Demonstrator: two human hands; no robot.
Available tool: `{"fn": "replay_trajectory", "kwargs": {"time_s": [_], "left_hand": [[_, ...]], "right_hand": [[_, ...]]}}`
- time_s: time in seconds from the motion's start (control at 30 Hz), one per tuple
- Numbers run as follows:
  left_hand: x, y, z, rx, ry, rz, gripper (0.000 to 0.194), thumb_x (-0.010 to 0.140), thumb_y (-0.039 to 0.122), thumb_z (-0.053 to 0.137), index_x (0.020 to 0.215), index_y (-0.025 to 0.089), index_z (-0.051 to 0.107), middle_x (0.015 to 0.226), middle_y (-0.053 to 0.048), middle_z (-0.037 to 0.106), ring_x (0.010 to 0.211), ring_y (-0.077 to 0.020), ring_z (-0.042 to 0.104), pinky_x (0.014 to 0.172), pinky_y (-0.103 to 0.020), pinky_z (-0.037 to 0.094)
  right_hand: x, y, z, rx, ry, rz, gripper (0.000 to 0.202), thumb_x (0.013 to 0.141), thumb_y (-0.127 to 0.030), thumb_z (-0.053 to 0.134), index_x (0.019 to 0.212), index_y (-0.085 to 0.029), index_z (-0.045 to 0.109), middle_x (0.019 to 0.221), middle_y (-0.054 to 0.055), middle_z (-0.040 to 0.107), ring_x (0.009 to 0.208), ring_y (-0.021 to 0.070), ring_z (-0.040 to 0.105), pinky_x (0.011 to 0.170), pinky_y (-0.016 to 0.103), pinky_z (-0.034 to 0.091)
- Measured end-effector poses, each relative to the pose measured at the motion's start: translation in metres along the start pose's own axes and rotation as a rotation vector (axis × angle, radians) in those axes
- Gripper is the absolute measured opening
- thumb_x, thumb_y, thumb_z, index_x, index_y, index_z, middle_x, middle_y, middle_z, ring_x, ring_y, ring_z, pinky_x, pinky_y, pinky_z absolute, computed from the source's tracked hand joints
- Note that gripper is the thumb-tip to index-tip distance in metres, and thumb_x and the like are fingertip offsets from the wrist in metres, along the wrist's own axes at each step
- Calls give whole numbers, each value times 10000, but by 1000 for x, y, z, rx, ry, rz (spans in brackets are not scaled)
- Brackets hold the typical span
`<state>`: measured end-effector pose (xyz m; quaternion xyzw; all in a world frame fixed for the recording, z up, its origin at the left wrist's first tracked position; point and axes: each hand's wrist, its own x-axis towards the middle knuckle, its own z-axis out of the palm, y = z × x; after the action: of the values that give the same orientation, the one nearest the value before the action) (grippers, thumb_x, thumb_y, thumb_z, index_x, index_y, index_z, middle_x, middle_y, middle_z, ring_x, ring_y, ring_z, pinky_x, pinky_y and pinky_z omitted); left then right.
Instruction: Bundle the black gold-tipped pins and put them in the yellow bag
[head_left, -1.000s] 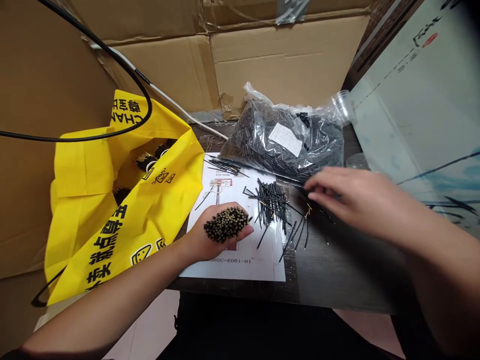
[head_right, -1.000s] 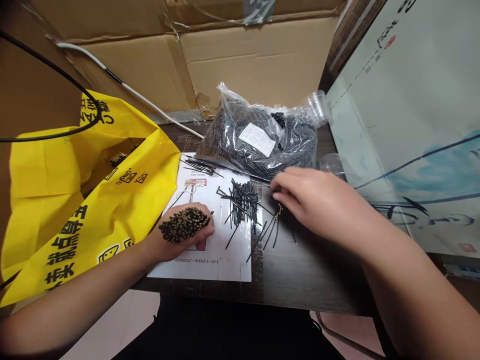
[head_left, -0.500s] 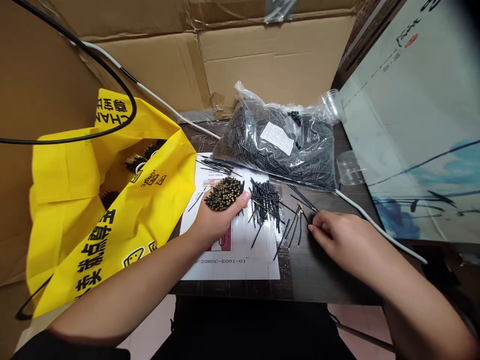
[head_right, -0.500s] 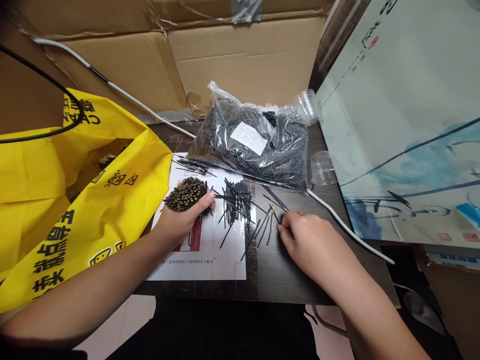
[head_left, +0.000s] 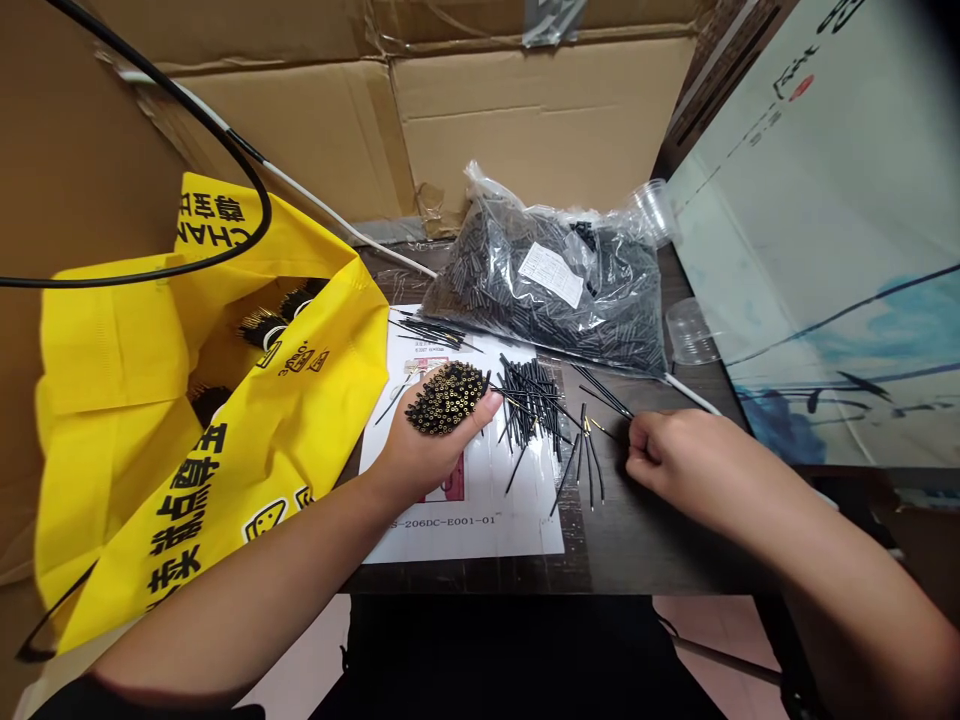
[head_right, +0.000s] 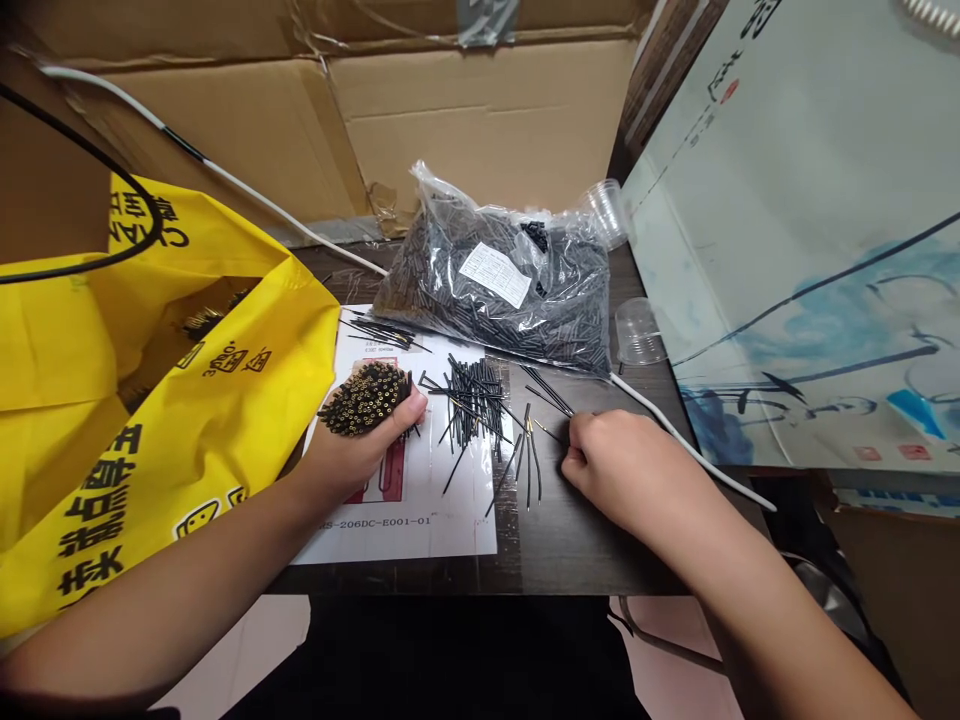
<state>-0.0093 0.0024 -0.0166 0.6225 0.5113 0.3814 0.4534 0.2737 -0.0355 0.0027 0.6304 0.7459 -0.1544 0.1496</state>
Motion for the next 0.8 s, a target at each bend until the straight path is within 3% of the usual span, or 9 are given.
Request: {"fn": "replay_trajectory", "kwargs": {"time_s": [0.23,0.6,0.7,0.8], "left_hand": [[-1,1,0,-31,5,-71,267,882,429,724,765,202,644,784,-26,672,772,-157,622,783,-313,555],[-2,-4,-1,-114,-100,-155,338,922,497,673,785,193,615,809,-34,639,807,-164,601,810,-331,502],[-2,-5,-2,-123,-90,-121,342,932,494,670,773,196,616,796,-23,630,805,-159,599,821,-330,492],[-2,-6,-3,-118,-76,-100,327,942,482,663,781,200,631,805,-24,640,819,-162,612,853,-336,493]], "right_hand": [[-8,5,1,162,105,-9,129,854,-274,563,768,-222,643,672,28,658,606,189,587,573,307,333],[-15,-2,-2,875,72,-10,75,814,-264,600,763,-221,633,656,-28,593,614,131,538,584,257,416],[-14,3,5,849,81,53,100,827,-286,593,770,-215,633,674,-15,626,622,143,573,595,269,427],[-15,3,12,631,135,157,115,831,-301,604,754,-222,638,682,-1,673,635,176,625,630,310,435]]}}
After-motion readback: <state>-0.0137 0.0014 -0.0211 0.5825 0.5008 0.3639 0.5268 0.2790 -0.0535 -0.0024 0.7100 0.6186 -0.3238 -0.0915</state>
